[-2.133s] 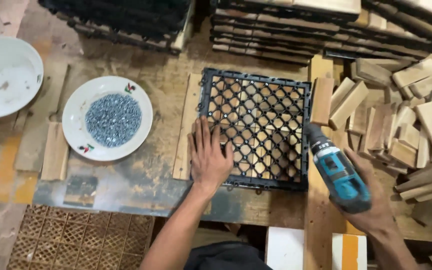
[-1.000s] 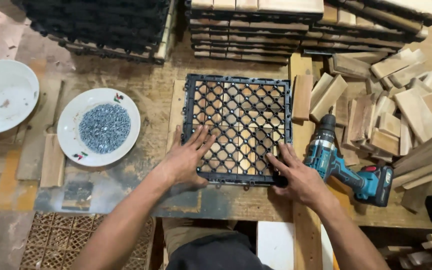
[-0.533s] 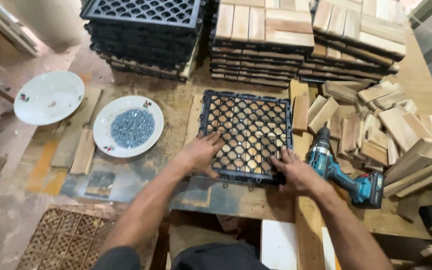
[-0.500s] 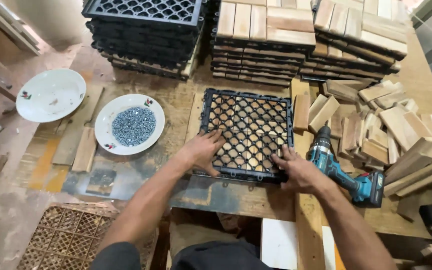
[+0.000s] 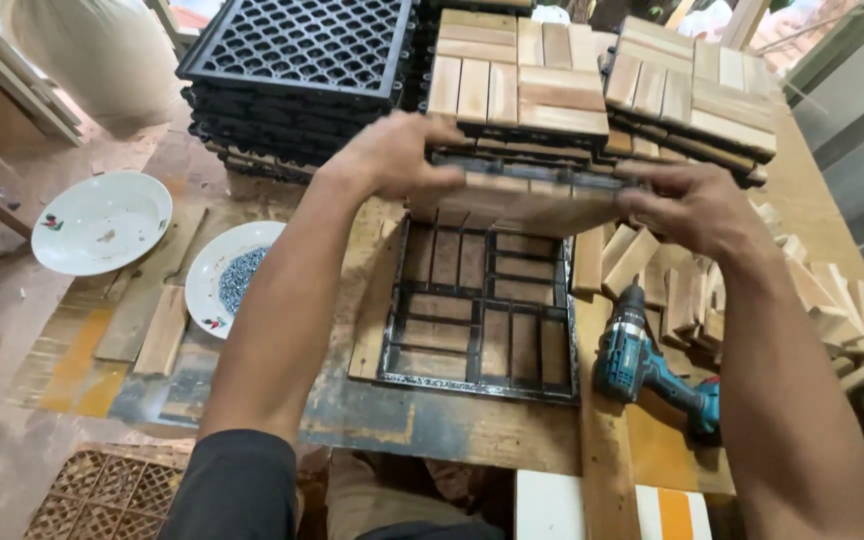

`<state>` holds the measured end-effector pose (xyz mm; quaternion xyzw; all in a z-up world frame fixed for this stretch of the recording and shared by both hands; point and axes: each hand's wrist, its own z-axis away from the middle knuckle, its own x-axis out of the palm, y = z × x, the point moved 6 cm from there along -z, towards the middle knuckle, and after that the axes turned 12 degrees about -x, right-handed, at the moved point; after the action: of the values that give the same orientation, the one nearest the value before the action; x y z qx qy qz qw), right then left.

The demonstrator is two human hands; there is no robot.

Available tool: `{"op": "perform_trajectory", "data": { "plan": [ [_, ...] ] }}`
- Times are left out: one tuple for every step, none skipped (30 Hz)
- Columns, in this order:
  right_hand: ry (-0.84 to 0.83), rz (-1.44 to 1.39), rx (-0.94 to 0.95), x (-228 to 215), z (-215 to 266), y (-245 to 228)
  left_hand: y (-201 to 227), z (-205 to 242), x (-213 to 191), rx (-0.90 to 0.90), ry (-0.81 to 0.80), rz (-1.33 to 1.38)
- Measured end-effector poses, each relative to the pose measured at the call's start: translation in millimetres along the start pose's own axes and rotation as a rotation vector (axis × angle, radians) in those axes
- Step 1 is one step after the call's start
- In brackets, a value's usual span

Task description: Assembling wooden deck tiles by placing wood slats into a plastic grid and securing them with screws using a power drill.

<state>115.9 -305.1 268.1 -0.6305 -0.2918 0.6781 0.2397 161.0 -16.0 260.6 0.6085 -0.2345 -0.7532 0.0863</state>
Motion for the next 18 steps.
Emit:
{"op": "perform_trajectory", "data": {
  "plan": [
    [0.006,0.002,-0.007,3,-9,2,-2,-12,4,0.003,0.008,-0.002],
    [0.119,-0.052,-0.043,1,-20,2,-8,-24,-1,-0.042,0.109,0.065],
    [0.232,-0.107,-0.079,-2,-30,1,-14,-35,-5,-0.086,0.210,0.132],
    [0.240,-0.107,-0.088,8,-52,30,-36,-62,12,-0.081,0.220,0.130],
    [0.325,-0.093,-0.217,12,-74,52,-58,-85,20,-0.042,0.381,0.272],
    [0.416,-0.077,-0.359,12,-98,70,-80,-111,22,0.012,0.550,0.415],
    [0.431,-0.073,-0.378,12,-103,67,-81,-116,26,0.027,0.570,0.414],
    [0.446,-0.098,-0.377,16,-107,67,-97,-120,37,-0.078,0.551,0.661],
    [0.460,-0.122,-0.377,20,-111,68,-112,-126,52,-0.181,0.523,0.909],
    [0.462,-0.120,-0.392,26,-121,83,-112,-121,57,-0.176,0.537,0.912],
    [0.444,-0.271,-0.397,33,-133,102,-111,-119,67,-0.199,0.473,0.897],
    [0.420,-0.423,-0.386,44,-141,124,-110,-115,83,-0.229,0.395,0.881],
    [0.418,-0.423,-0.386,59,-136,123,-116,-119,101,-0.231,0.396,0.882],
    [0.429,-0.494,-0.358,70,-134,122,-118,-127,107,-0.175,0.478,0.906],
    [0.438,-0.566,-0.331,81,-133,121,-119,-134,113,-0.119,0.560,0.930],
    [0.449,-0.563,-0.336,87,-136,135,-114,-128,116,-0.106,0.560,0.931],
    [0.463,-0.587,-0.284,94,-140,153,-112,-121,119,-0.156,0.604,0.934],
    [0.460,-0.612,-0.230,108,-143,169,-117,-107,126,-0.222,0.653,0.936]
  ]
}}
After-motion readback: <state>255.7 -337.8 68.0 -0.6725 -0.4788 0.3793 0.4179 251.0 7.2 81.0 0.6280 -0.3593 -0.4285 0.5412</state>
